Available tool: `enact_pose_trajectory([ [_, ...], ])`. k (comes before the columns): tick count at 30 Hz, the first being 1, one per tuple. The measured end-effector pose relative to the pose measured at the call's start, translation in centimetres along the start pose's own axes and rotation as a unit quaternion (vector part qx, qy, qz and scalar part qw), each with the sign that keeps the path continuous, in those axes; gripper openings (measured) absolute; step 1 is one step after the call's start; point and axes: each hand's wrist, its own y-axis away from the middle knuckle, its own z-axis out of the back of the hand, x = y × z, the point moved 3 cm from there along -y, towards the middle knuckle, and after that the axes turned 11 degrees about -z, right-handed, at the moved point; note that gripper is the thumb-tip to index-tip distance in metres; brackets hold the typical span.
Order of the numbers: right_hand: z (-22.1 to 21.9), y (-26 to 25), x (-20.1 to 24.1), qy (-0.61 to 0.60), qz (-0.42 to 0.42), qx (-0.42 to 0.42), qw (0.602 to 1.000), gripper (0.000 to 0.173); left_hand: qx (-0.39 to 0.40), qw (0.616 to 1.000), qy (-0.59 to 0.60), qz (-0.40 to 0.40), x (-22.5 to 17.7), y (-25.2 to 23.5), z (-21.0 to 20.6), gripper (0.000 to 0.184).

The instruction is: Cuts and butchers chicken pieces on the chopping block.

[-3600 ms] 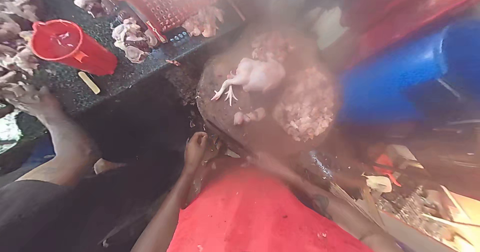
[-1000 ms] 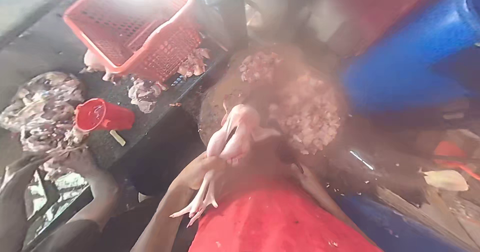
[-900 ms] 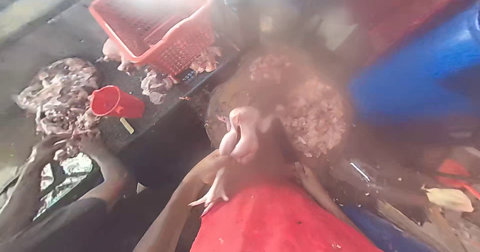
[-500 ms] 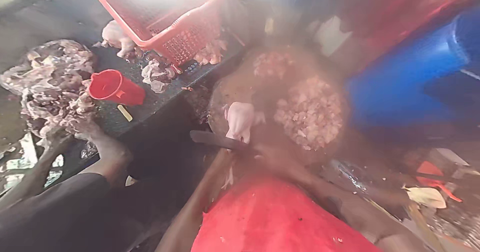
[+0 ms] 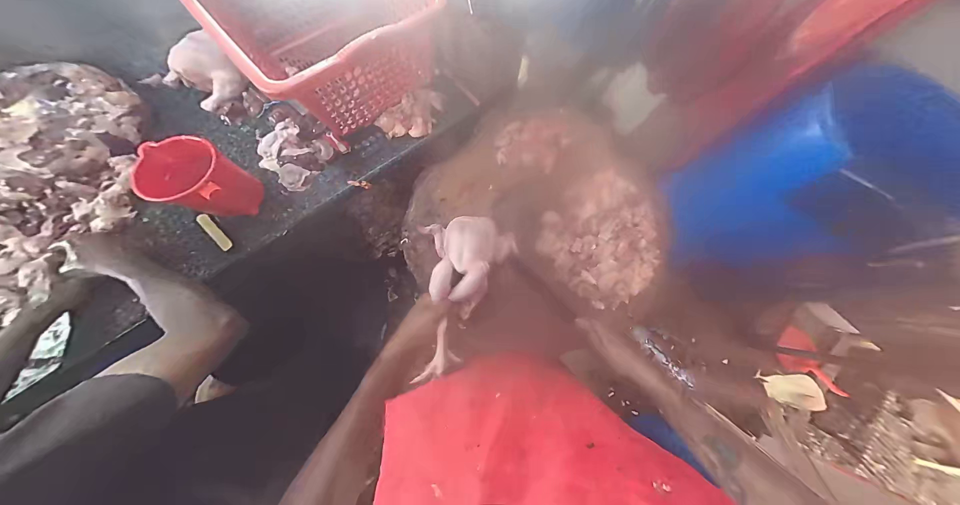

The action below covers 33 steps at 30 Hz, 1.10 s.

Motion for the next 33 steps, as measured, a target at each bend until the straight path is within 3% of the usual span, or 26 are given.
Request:
enact_pose_trajectory([
  [2, -3.0, -0.1, -0.7, -0.119, -0.008, 0.015, 0.993, 0.057, 0.028, 0.997, -0.013, -0.073, -4.6, -1.2, 0.1, 0.020],
  [4, -5.4, -0.2, -1.3, -0.297, -0.029, 0.050, 0.953, 0.056, 0.049, 0.975, -0.158, -0.149, -9.0, -2.3, 0.0, 0.018],
  [5, -6.1, -0.4, -1.3, -0.363, -0.040, 0.061, 0.929, 0.057, 0.052, 0.945, -0.276, -0.169, -10.8, -2.9, -0.2, 0.019],
  [7, -6.5, -0.6, -0.8, -0.411, -0.056, 0.034, 0.909, 0.055, 0.064, 0.864, -0.478, -0.143, -12.7, -4.1, -1.2, 0.032],
  [9, -5.6, -0.7, 0.4, -0.365, -0.063, -0.033, 0.928, 0.048, 0.065, 0.798, -0.594, -0.071, -11.6, -5.6, -2.1, 0.036],
  [12, -2.0, -0.3, 4.0, -0.294, -0.005, -0.123, 0.948, 0.046, 0.047, 0.756, -0.652, 0.030, -6.3, -9.0, -1.1, 0.041],
  [14, 1.3, 1.3, 7.4, -0.304, 0.086, -0.158, 0.936, 0.048, 0.045, 0.757, -0.650, 0.043, -3.5, -10.1, -0.2, 0.044],
  [17, 5.7, 5.4, 12.8, -0.396, 0.298, -0.156, 0.854, 0.061, 0.073, 0.762, -0.642, 0.038, -2.8, -8.8, -0.8, 0.039],
  [19, 7.5, 6.9, 16.1, -0.415, 0.407, -0.127, 0.804, 0.057, 0.097, 0.771, -0.628, 0.036, -2.2, -7.8, -1.3, 0.036],
  [21, 7.0, 5.8, 18.3, -0.387, 0.449, -0.135, 0.794, 0.050, 0.105, 0.779, -0.616, 0.040, -0.7, -7.5, -1.8, 0.041],
  [22, 5.9, 4.3, 18.7, -0.360, 0.442, -0.160, 0.806, 0.047, 0.095, 0.784, -0.613, 0.036, 0.2, -7.5, -2.0, 0.042],
  [24, 2.8, 0.2, 17.7, -0.230, 0.327, -0.194, 0.896, 0.052, 0.080, 0.799, -0.594, 0.043, 1.1, -7.2, -2.3, 0.046],
  [26, 0.3, -3.5, 16.2, -0.085, 0.099, -0.055, 0.990, 0.050, 0.080, 0.818, -0.566, 0.069, 0.9, -6.4, -1.9, 0.056],
  [28, -1.1, -5.3, 15.4, -0.054, -0.025, 0.048, 0.997, 0.052, 0.087, 0.833, -0.538, 0.097, 0.3, -5.7, -0.6, 0.062],
  [30, -0.5, -4.0, 15.8, -0.082, -0.017, 0.053, 0.995, 0.048, 0.085, 0.858, -0.493, 0.114, 0.9, -4.5, 1.5, 0.054],
  [33, 1.0, -1.2, 17.7, -0.199, 0.105, 0.022, 0.974, 0.045, 0.067, 0.891, -0.435, 0.107, 2.8, -3.1, 4.4, 0.043],
])
